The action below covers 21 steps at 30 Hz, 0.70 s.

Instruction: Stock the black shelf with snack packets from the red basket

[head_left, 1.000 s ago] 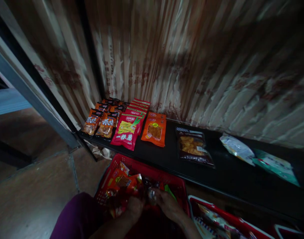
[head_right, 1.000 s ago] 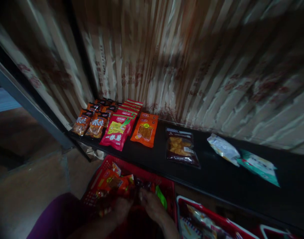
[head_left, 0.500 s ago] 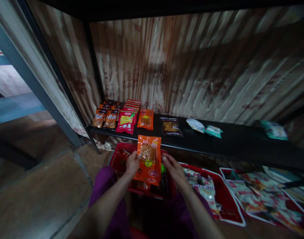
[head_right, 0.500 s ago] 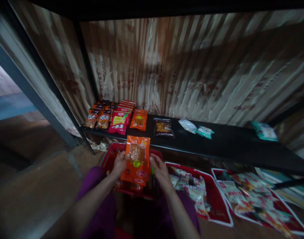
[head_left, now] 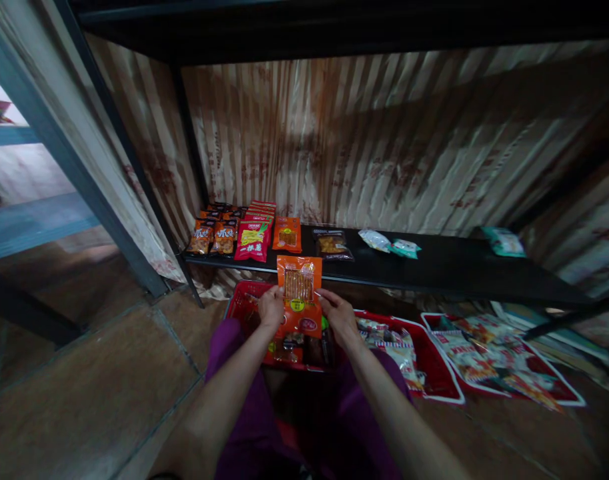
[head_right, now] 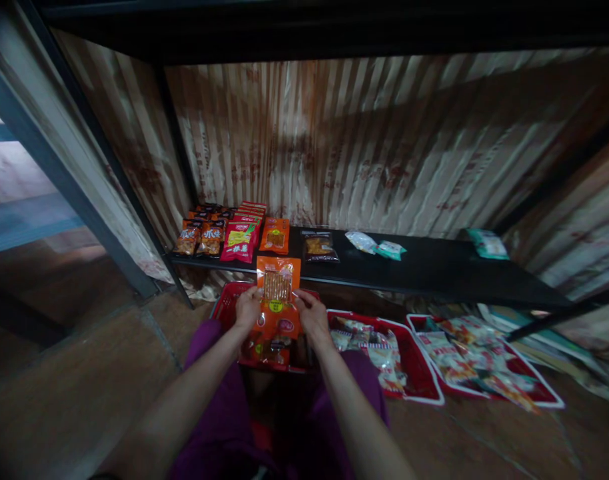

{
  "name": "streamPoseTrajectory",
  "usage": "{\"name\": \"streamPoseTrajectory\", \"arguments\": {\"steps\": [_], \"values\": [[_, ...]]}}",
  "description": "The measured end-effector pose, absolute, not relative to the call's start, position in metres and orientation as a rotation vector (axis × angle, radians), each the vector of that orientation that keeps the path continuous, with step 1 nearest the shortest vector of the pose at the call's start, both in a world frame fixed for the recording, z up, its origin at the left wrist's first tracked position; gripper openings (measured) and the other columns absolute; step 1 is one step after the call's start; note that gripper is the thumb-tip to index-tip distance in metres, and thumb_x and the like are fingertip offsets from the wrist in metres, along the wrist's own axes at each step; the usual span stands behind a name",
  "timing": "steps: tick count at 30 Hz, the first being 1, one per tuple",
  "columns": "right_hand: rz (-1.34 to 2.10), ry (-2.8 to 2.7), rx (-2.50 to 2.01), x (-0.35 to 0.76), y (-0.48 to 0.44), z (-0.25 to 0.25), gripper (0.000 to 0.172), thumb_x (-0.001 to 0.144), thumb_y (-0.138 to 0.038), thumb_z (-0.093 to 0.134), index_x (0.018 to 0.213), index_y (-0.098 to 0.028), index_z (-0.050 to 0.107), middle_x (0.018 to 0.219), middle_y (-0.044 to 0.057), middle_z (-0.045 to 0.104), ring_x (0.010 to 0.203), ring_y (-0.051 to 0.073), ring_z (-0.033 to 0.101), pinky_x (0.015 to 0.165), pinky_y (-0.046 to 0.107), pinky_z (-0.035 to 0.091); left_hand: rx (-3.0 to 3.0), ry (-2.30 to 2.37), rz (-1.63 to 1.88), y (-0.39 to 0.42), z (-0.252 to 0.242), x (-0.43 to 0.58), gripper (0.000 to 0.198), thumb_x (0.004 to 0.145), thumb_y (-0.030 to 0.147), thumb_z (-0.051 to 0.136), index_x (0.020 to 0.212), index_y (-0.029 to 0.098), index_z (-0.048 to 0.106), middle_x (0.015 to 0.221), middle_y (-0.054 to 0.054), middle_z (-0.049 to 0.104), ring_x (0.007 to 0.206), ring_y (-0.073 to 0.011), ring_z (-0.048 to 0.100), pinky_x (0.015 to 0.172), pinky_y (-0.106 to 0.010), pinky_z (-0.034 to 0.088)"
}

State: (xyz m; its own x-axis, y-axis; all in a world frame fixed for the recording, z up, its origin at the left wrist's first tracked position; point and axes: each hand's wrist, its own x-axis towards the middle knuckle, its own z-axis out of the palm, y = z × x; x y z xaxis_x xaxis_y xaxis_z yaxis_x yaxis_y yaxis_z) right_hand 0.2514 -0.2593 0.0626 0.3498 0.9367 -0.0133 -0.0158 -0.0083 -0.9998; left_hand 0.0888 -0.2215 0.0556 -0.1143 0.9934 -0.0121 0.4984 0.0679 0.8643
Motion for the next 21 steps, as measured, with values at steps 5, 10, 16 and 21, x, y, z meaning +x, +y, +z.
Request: {"name": "streamPoseTrajectory", "arguments": {"steps": [5, 10, 16, 21], "values": [[0.949, -0.871, -1.286, 0.248, -0.274, 0.084, 0.042, 0.058, -0.043, 0.076, 0.093, -0.022, 0.069, 0.088, 0.002, 0.071, 0.076, 0.018, 0.064, 0.064, 0.029, 0.051, 1.643, 1.535, 0.963, -0.221, 0.075, 0.074, 0.028, 0.084, 0.028, 0.044, 0.086, 0.016, 0.069, 0.069, -0.001, 0.066, 0.07, -0.0155, 0.058, 0.063, -0.023, 0.042], [1.046, -0.72, -1.161, 0.245, -0.293, 0.106, 0.046, 0.058, -0.039, 0.079, 0.099, -0.028, 0.063, 0.081, -0.004, 0.068, 0.064, 0.012, 0.062, 0.055, 0.022, 0.05, 1.802, 1.354, 0.896, -0.225, 0.099, 0.061, 0.026, 0.083, 0.029, 0.047, 0.086, 0.017, 0.069, 0.071, 0.0, 0.067, 0.071, -0.0149, 0.056, 0.064, -0.023, 0.042], [1.252, -0.693, -1.16, 0.252, -0.315, 0.119, 0.035, 0.057, -0.038, 0.082, 0.086, -0.023, 0.069, 0.08, 0.001, 0.072, 0.057, 0.011, 0.063, 0.053, 0.022, 0.054, 1.986, 1.191, 0.799, -0.236, 0.133, 0.047, 0.025, 0.08, 0.032, 0.049, 0.082, 0.018, 0.07, 0.072, 0.001, 0.066, 0.069, -0.0144, 0.056, 0.064, -0.022, 0.04], [1.323, -0.602, -1.101, 0.264, -0.337, 0.12, 0.032, 0.053, -0.037, 0.085, 0.078, -0.021, 0.07, 0.078, 0.002, 0.074, 0.066, 0.017, 0.068, 0.06, 0.026, 0.056, 2.134, 0.971, 0.627, -0.244, 0.162, 0.04, 0.027, 0.08, 0.033, 0.049, 0.085, 0.019, 0.071, 0.076, 0.0, 0.069, 0.073, -0.016, 0.058, 0.064, -0.022, 0.04]]}}
